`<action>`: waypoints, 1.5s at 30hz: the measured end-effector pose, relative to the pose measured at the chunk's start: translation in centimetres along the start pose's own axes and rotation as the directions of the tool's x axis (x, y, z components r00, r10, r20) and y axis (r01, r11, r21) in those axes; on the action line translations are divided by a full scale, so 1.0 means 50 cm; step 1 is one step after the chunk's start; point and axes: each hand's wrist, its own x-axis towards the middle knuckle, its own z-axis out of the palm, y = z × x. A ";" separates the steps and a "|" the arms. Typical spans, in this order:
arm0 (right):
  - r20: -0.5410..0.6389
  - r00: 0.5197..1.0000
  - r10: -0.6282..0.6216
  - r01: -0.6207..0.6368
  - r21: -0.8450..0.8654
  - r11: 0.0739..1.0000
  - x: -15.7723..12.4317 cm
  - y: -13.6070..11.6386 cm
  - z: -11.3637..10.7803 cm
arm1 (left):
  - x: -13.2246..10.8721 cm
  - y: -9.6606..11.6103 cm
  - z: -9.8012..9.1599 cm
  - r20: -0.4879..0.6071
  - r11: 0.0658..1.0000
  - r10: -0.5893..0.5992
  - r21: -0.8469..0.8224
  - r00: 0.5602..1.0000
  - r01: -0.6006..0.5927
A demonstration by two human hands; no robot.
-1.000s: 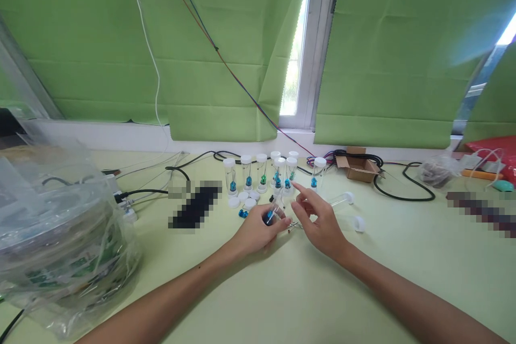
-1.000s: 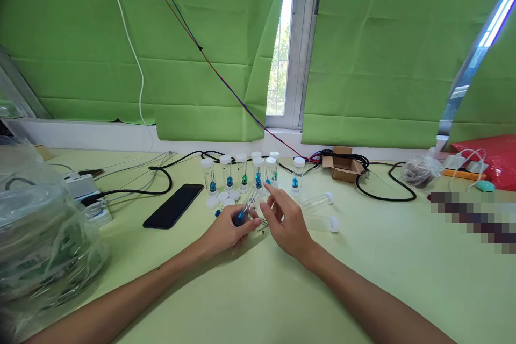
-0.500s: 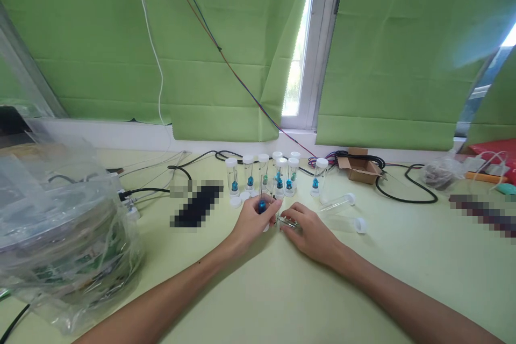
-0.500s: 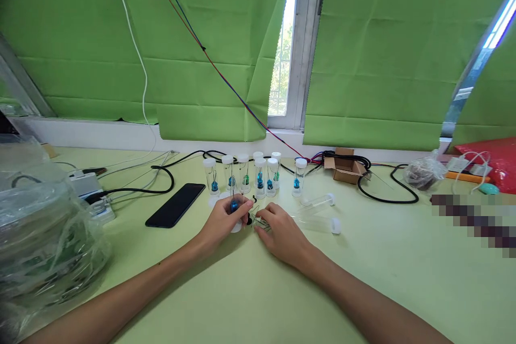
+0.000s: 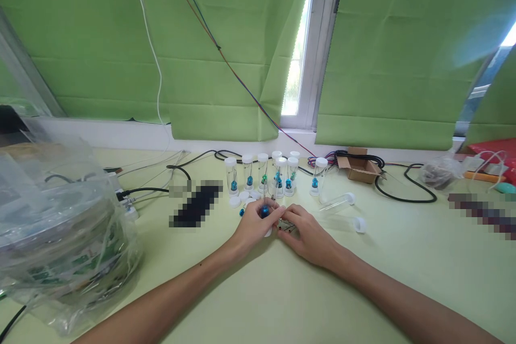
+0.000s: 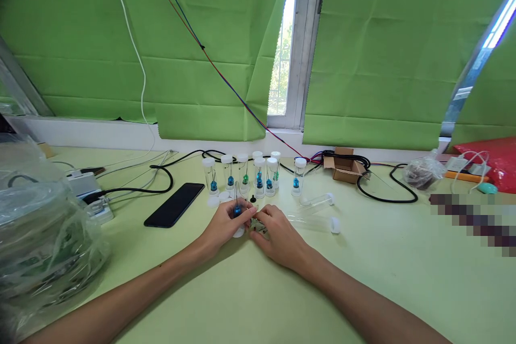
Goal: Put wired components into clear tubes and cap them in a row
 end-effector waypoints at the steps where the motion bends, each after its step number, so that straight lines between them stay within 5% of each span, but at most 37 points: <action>1: 0.001 1.000 0.002 -0.002 0.005 1.000 0.000 -0.001 0.000 | 0.000 0.000 0.000 0.000 1.000 0.000 -0.001 1.000 0.000; 26: -0.058 0.998 0.027 -0.020 0.113 0.993 0.000 -0.007 0.005 | -0.010 0.021 0.001 0.060 0.985 0.152 0.077 0.987 -0.156; 31: -0.068 0.995 0.077 -0.065 0.164 0.984 -0.005 -0.010 0.006 | -0.012 0.048 -0.015 -0.015 0.926 0.360 0.126 0.933 -0.355; 34: -0.056 0.993 0.105 -0.094 0.181 0.979 -0.009 -0.014 0.007 | -0.003 0.062 -0.031 -0.149 0.889 0.406 0.292 0.902 -0.352; 39: -0.031 0.997 0.071 -0.064 0.174 0.983 -0.011 -0.018 0.012 | 0.026 0.066 -0.071 -0.242 0.731 0.437 0.656 0.866 -0.186; 42: -0.009 0.999 0.047 -0.044 0.187 0.981 -0.012 -0.018 0.017 | 0.036 0.063 -0.094 -0.175 0.437 0.313 0.899 0.934 0.022; 45: 0.013 0.999 0.048 -0.049 0.205 0.978 -0.012 -0.018 0.022 | 0.039 0.054 -0.106 -0.171 0.178 0.078 0.972 0.982 0.155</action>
